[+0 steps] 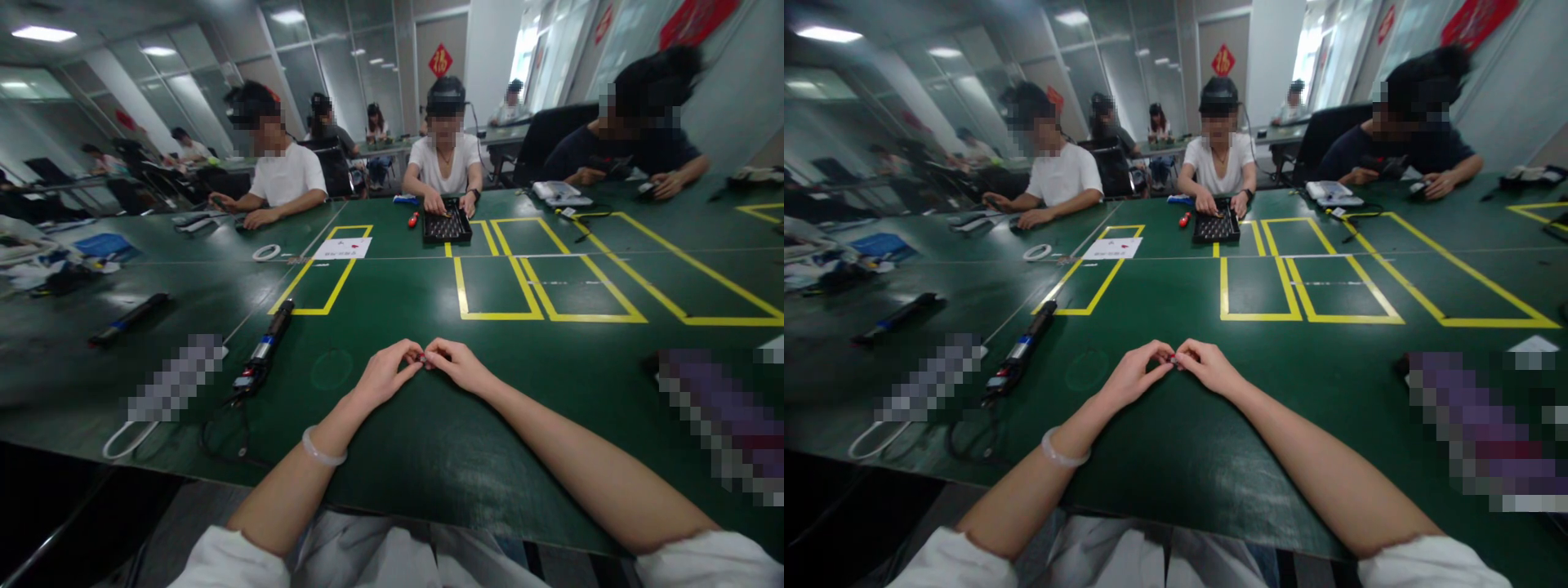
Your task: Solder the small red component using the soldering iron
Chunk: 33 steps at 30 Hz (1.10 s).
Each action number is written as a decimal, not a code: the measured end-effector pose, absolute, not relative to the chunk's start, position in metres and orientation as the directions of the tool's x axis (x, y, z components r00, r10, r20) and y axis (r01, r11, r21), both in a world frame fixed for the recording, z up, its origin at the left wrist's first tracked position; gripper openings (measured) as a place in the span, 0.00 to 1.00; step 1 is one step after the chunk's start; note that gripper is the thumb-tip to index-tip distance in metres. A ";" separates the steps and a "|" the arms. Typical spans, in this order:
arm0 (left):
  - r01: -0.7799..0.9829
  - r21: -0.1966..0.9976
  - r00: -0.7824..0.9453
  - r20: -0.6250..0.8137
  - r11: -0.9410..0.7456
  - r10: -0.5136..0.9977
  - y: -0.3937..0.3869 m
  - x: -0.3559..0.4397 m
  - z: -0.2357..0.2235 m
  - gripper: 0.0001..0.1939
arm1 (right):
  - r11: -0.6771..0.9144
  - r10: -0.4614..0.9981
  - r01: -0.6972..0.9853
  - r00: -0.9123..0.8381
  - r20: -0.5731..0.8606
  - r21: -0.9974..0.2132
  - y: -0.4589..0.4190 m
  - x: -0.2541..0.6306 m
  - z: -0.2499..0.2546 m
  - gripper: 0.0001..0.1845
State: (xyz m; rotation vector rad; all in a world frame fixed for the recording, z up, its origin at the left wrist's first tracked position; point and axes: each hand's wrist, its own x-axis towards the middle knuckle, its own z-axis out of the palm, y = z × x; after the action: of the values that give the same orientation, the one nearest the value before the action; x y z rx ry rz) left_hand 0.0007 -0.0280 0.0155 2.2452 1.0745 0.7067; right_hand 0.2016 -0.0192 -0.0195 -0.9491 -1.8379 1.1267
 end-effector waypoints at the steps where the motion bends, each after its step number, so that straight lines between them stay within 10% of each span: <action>1: 0.529 0.660 0.545 0.218 -0.534 0.809 -0.028 0.001 0.016 0.09 | 0.326 0.877 0.187 -0.427 0.223 -0.927 -0.019 0.201 -0.020 0.13; 25: 0.582 0.640 0.450 0.259 -0.501 0.855 -0.029 -0.011 0.038 0.14 | 0.289 0.894 0.160 -0.398 0.206 -0.944 -0.018 0.201 -0.022 0.13; 33: 0.850 0.368 0.239 0.366 -0.376 0.899 -0.031 -0.114 0.056 0.22 | 0.267 0.899 0.176 -0.400 0.179 -0.947 -0.020 0.201 -0.019 0.14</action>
State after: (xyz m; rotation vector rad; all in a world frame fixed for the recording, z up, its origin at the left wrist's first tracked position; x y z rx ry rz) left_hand -0.1140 -0.0313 0.0563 2.3985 1.6996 0.8110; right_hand 0.2009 -0.0196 -0.0189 -0.9841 -1.7684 1.1850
